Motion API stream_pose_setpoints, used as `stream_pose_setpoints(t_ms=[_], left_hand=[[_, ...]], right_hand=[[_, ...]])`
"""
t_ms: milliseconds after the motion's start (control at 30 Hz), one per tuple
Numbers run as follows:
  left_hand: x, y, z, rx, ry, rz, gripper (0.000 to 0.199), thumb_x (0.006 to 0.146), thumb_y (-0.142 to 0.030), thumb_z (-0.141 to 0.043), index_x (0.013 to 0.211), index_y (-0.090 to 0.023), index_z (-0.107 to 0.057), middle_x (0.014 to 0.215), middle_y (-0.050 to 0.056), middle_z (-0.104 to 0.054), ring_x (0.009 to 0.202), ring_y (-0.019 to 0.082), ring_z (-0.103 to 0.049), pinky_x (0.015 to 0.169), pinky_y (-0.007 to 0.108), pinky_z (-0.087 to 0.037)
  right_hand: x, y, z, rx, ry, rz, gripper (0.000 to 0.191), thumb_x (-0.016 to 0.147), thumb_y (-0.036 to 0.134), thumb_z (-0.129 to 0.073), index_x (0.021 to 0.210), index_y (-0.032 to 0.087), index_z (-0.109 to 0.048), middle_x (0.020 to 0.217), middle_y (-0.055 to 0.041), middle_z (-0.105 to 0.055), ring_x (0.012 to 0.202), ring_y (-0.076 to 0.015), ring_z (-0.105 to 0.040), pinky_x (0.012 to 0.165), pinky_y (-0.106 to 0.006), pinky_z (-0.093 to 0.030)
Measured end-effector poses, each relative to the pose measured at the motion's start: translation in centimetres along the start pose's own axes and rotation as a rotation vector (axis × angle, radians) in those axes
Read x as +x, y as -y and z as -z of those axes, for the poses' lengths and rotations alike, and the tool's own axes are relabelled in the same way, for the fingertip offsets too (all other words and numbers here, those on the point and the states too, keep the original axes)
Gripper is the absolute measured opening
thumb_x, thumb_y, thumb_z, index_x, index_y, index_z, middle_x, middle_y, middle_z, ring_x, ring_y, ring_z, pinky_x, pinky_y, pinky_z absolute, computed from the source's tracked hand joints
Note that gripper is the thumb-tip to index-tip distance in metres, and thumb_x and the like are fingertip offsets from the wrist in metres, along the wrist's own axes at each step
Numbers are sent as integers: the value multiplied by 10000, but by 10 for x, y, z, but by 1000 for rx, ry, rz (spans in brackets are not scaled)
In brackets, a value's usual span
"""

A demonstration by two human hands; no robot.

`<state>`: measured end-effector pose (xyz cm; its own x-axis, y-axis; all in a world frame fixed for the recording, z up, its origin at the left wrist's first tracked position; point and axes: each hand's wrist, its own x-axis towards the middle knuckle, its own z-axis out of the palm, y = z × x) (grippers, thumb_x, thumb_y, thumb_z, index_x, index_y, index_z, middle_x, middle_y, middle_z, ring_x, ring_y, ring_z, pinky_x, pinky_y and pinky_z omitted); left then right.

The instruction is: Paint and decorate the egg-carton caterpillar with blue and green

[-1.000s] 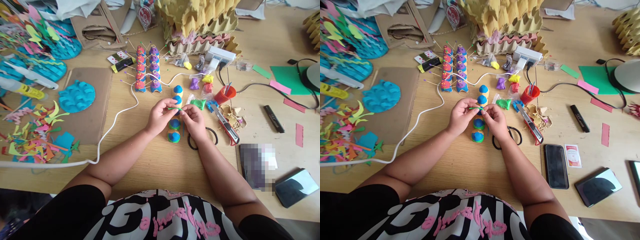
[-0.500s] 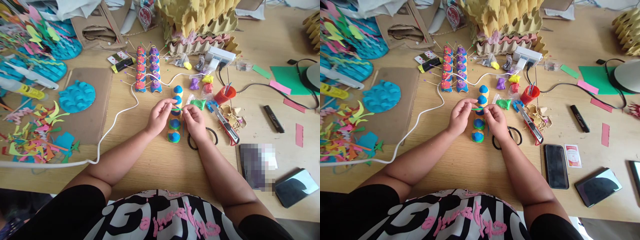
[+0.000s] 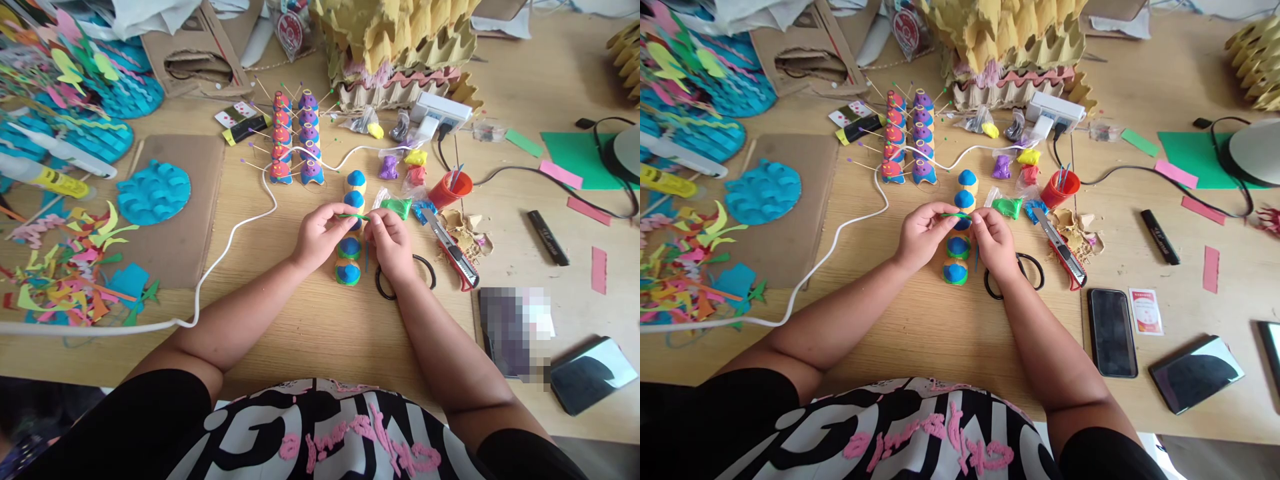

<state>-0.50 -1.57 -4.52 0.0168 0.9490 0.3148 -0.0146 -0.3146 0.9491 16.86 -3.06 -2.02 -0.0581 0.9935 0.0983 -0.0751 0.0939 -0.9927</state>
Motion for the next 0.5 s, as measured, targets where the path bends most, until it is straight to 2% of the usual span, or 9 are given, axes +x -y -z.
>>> stream_pose_setpoints(t_ms=[133, 267, 367, 500], left_hand=[[1, -5, 1, 8, -43, -4, 352, 955, -575, -852, 1059, -240, -866, 1046, 46, -880, 897, 155, -803, 840, 280, -625], [2, -7, 1, 2, -60, -2, 368, 948, -601, -852, 1035, -243, -871, 1019, 42, -877, 879, 154, -797, 831, 283, -618], [3, -7, 1, -1, -66, 1, 379, 949, -615, -845, 1028, -246, -873, 1016, 43, -876, 878, 156, -795, 828, 287, -616], [3, -6, 1, -16, -78, 25, 382, 943, -619, -850, 1014, -244, -874, 1012, 45, -874, 895, 158, -794, 829, 288, -612]], right_hand=[[-1, 1, 0, 49, -5, -30, 603, 965, 855, -648, 892, 258, -696, 686, 24, -669, 571, -116, -477, 578, -293, -425], [-1, 0, 1, 98, -5, -6, 585, 963, 840, -670, 879, 262, -710, 676, 27, -667, 558, -114, -474, 566, -293, -411], [1, 0, 1, 112, 22, 5, 505, 907, 768, -809, 974, 273, -733, 727, 37, -662, 634, -124, -547, 641, -294, -491], [2, -2, -1, 105, 52, -21, 544, 759, 683, -980, 992, 272, -712, 857, 21, -719, 762, -139, -630, 703, -290, -543]])
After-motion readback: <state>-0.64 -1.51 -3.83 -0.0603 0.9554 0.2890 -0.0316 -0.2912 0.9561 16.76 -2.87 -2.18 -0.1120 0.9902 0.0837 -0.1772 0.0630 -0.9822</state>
